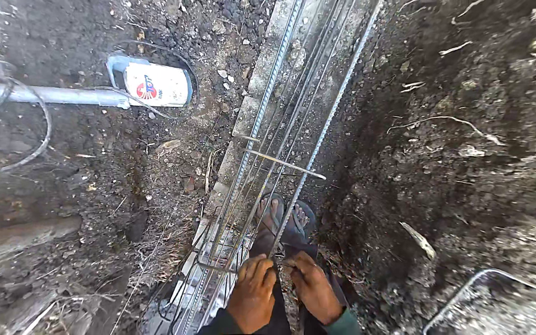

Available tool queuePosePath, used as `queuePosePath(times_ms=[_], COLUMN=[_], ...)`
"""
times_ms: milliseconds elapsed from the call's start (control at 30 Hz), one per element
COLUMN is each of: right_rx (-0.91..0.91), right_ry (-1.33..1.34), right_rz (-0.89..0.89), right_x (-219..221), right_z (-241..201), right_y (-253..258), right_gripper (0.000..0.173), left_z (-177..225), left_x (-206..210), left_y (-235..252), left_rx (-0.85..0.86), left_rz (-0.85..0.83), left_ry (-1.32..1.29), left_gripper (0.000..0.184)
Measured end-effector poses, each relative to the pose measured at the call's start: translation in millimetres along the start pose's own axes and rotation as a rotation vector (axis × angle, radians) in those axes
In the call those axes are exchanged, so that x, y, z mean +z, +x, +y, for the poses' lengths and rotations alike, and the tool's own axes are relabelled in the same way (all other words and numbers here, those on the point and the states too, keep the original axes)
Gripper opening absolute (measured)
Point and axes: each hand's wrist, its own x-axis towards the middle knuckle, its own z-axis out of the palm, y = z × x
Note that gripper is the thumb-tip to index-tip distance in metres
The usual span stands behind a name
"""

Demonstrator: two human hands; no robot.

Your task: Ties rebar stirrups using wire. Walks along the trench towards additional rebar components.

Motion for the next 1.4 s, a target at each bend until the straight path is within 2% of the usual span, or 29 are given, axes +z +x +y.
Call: queuePosePath(times_ms=[167, 267, 333, 433, 467, 533, 600, 700, 800, 900, 967, 1033, 1167, 1233, 1333, 1400], right_rx=[-0.031, 0.03, 0.105, 0.244, 0.281, 0.32, 0.333, 0.383, 0.368, 0.325, 0.308, 0.312, 0.316, 0.312, 0.26, 0.215], right_ry=[-0.073, -0.082, -0.079, -0.12, -0.136, -0.141, -0.125, -0.164, -0.283, -0.346, -0.407, -0.478, -0.586, -0.624, -0.629, -0.643], right_rz=[-0.067, -0.126, -0.161, -0.235, -0.254, -0.3, -0.329, -0.363, -0.348, -0.334, -0.34, -0.352, -0.362, -0.344, -0.252, -0.23], right_x=[-6.0, -17.8, -26.0, -38.8, -42.7, -50.5, -54.6, -51.7, -53.0, -48.9, -48.0, -46.7, -40.8, -37.7, -37.5, -33.9], right_z=[1.9, -1.9, -2.9, 3.0, 5.7, 11.7, 18.6, 18.9, 6.9, -6.4, -10.4, -14.2, -27.3, -32.1, -39.1, -46.1], right_y=[0.4, 6.8, 11.0, 20.0, 21.5, 27.7, 35.1, 46.4, 50.6, 46.5, 43.5, 41.9, 38.6, 32.6, 18.4, 4.9], right_gripper=[0.033, 0.038, 0.047, 0.068, 0.07, 0.065, 0.057, 0.043, 0.031, 0.031, 0.031, 0.032, 0.034, 0.034, 0.032, 0.032], left_z=[8.4, 25.8, 37.1, 45.4, 45.8, 38.5, 24.4, 7.8, 3.1, 6.7, 7.1, 4.0, -3.3, 4.1, 22.1, 28.1], left_x=[2.9, -5.1, -4.8, -4.5, -5.6, -4.6, 5.9, 18.0, 13.1, -5.2, -12.8, -24.2, -50.0, -54.5, -58.4, -54.5], left_y=[5.9, -5.2, -25.2, -65.8, -81.3, -110.0, -140.8, -177.8, -168.8, -123.6, -77.2, -22.3, 74.3, 101.6, 105.9, 76.3], left_rx=[-0.123, -0.269, -0.462, -0.855, -1.0, -1.241, -1.353, -1.363, -1.275, -1.072, -0.889, -0.799, -0.859, -0.915, -1.027, -1.085], left_rz=[0.254, 0.416, 0.536, 0.602, 0.596, 0.585, 0.589, 0.579, 0.502, 0.406, 0.39, 0.373, 0.184, 0.168, 0.238, 0.338], left_ry=[-0.113, -0.139, -0.261, -0.478, -0.534, -0.588, -0.556, -0.521, -0.572, -0.745, -0.818, -0.914, -0.992, -0.994, -1.108, -1.194], left_gripper=[0.053, 0.055, 0.05, 0.049, 0.048, 0.045, 0.043, 0.04, 0.035, 0.032, 0.031, 0.034, 0.049, 0.04, 0.03, 0.03])
